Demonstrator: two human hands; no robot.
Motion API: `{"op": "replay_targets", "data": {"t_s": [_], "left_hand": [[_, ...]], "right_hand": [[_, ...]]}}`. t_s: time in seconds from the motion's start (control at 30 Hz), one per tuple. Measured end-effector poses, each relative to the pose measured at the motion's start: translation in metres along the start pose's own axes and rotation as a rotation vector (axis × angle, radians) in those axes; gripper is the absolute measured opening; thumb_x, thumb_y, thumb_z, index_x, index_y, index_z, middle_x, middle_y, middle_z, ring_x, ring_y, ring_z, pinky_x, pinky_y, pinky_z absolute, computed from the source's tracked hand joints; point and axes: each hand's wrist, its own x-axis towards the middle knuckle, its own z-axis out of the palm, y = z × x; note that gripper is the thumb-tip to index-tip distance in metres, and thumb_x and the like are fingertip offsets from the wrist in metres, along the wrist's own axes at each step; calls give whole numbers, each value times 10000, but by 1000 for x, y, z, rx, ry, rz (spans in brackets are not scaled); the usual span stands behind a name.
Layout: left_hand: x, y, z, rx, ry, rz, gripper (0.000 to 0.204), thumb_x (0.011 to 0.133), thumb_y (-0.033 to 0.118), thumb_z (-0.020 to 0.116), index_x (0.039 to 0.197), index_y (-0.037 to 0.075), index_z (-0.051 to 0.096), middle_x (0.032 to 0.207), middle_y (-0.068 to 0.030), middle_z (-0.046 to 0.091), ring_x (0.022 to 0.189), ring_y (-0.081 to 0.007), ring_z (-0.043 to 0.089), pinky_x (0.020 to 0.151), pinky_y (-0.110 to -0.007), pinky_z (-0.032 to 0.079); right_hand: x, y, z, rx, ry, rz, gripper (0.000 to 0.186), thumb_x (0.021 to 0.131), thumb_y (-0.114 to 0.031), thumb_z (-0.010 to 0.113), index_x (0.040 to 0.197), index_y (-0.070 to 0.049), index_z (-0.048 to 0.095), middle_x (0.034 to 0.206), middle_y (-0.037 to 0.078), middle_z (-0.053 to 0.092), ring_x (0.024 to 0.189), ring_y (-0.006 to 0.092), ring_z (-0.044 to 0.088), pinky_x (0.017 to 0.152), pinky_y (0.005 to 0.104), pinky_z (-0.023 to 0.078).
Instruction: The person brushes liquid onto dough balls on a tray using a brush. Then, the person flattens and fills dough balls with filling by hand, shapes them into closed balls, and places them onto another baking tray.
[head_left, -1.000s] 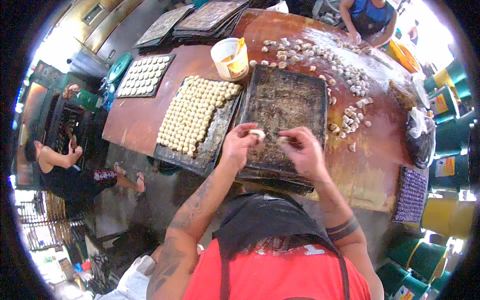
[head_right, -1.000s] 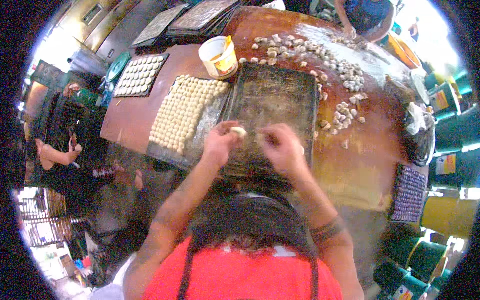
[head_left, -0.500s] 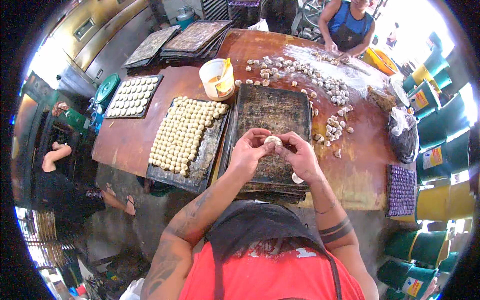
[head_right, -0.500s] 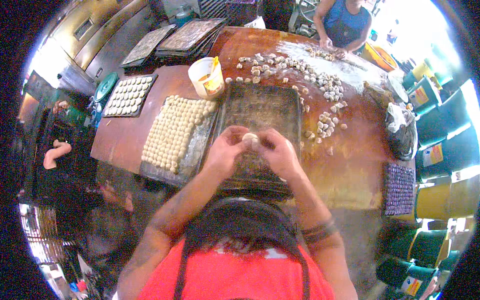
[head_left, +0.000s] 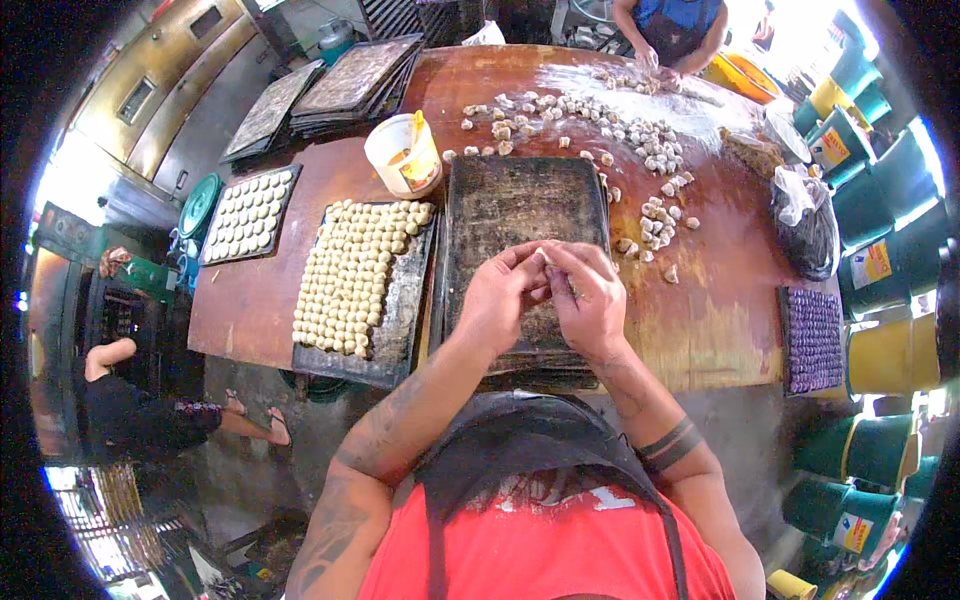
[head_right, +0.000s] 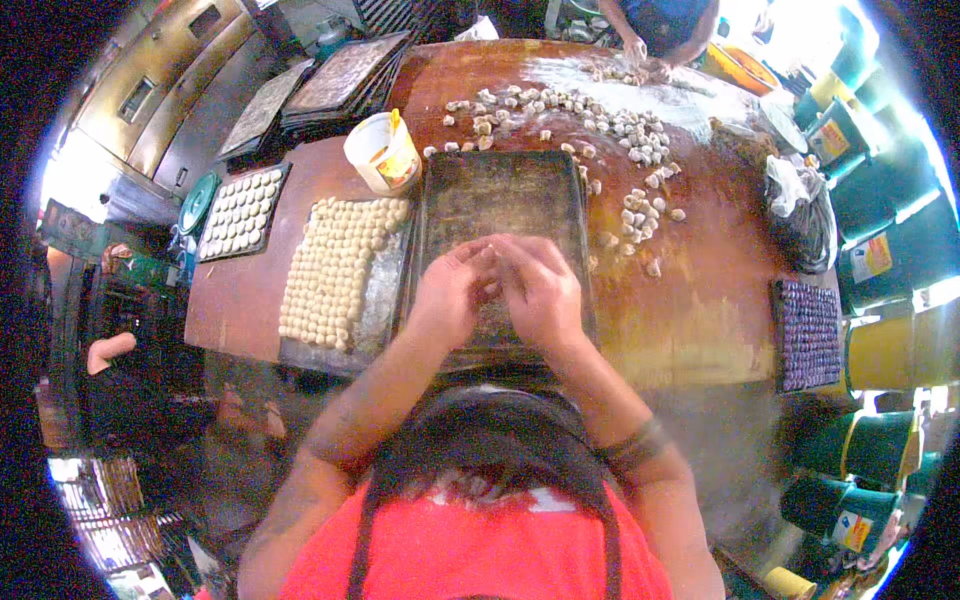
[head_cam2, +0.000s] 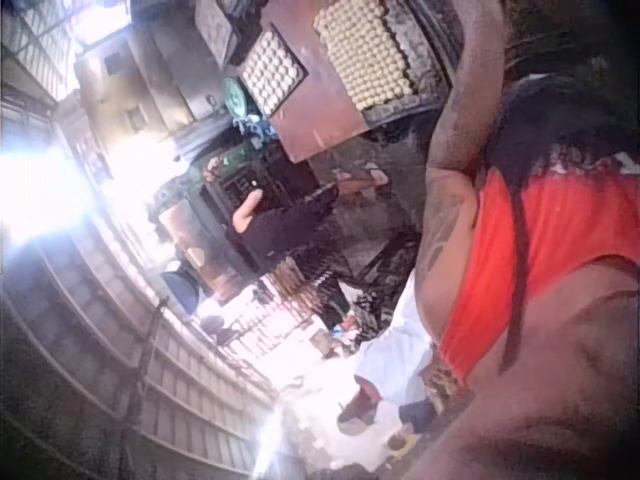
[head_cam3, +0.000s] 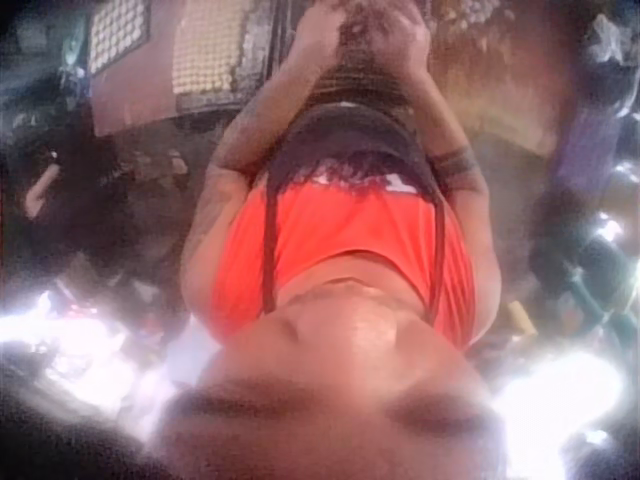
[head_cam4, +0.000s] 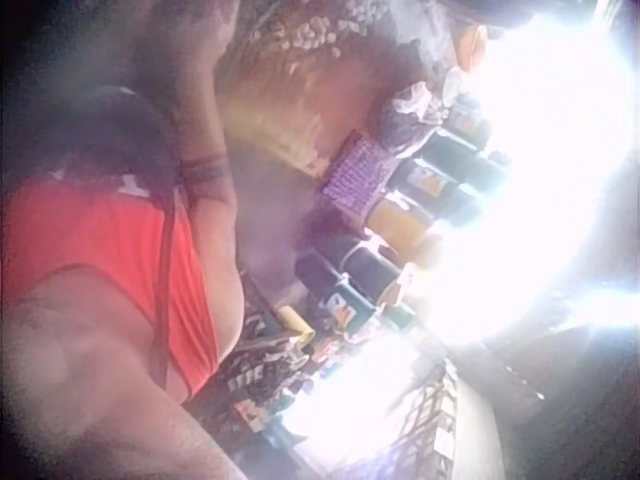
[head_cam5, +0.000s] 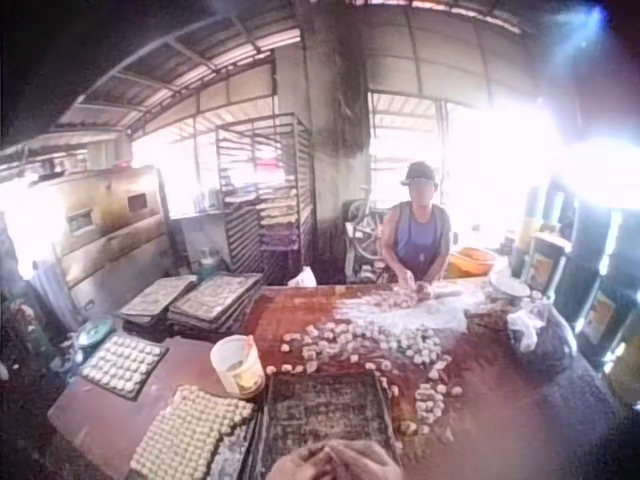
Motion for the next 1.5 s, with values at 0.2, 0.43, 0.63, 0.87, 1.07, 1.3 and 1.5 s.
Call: {"op": "replay_targets", "data": {"t_s": [0.2, 0.43, 0.63, 0.87, 1.07, 1.3, 1.5], "left_hand": [[7, -4, -10, 268, -12, 70, 338, 936, 124, 798, 1233, 27, 667, 1082, -44, 712, 977, -169, 704, 807, -307, 586], [13, -44, 14, -131, -221, -215, 470, 865, 237, 841, 1239, 21, 656, 1151, -75, 714, 1063, -239, 699, 913, -384, 580], [33, -60, 15, 239, 79, 128, 319, 946, 103, 778, 1218, -23, 671, 1091, -78, 735, 951, -154, 698, 837, -293, 570], [54, -130, -25, 982, 102, 390, 708, 882, 214, 803, 1475, -34, 506, 1371, -263, 627, 1309, -389, 599, 1140, -425, 448], [14, -102, -58, 1072, 290, 322, 606, 926, 179, 779, 1453, 9, 534, 1428, -191, 593, 1278, -284, 610, 1121, -404, 466], [-40, -77, -97, 942, 286, -34, 282, 977, 124, 737, 1237, 36, 673, 1174, -75, 752, 1103, -172, 699, 1007, -328, 537], [-40, -31, -204, 1329, 805, 338, 121, 930, 139, 729, 987, 33, 734, 875, -116, 743, 809, -260, 713, 771, -388, 560]], "right_hand": [[16, 0, -20, 72, -203, -155, 415, 776, -51, 844, 1165, -70, 703, 1302, 140, 701, 1222, 364, 662, 1041, 458, 525], [19, 40, -34, 167, -321, -178, 347, 678, 0, 835, 955, -58, 634, 1077, 114, 716, 1038, 306, 697, 916, 417, 568], [-18, 81, -19, 353, -296, 375, 497, 849, -113, 837, 1280, -25, 606, 1138, 112, 705, 1056, 199, 682, 923, 358, 568], [0, 154, -17, 62, -339, 519, 372, 882, -202, 781, 1191, 0, 733, 957, 144, 785, 870, 258, 749, 817, 387, 591], [-19, 157, -16, -504, -604, 183, 389, 919, -215, 630, 1281, -82, 670, 1480, 200, 503, 1362, 424, 470, 1114, 550, 414], [-26, 199, -24, -244, -445, 116, 323, 912, -227, 664, 1169, -31, 687, 1152, 197, 711, 1136, 386, 663, 955, 493, 531], [-15, 290, -32, -400, -447, 252, 486, 814, -65, 698, 1297, -43, 643, 1230, 221, 697, 1214, 407, 614, 1065, 476, 476]]}}
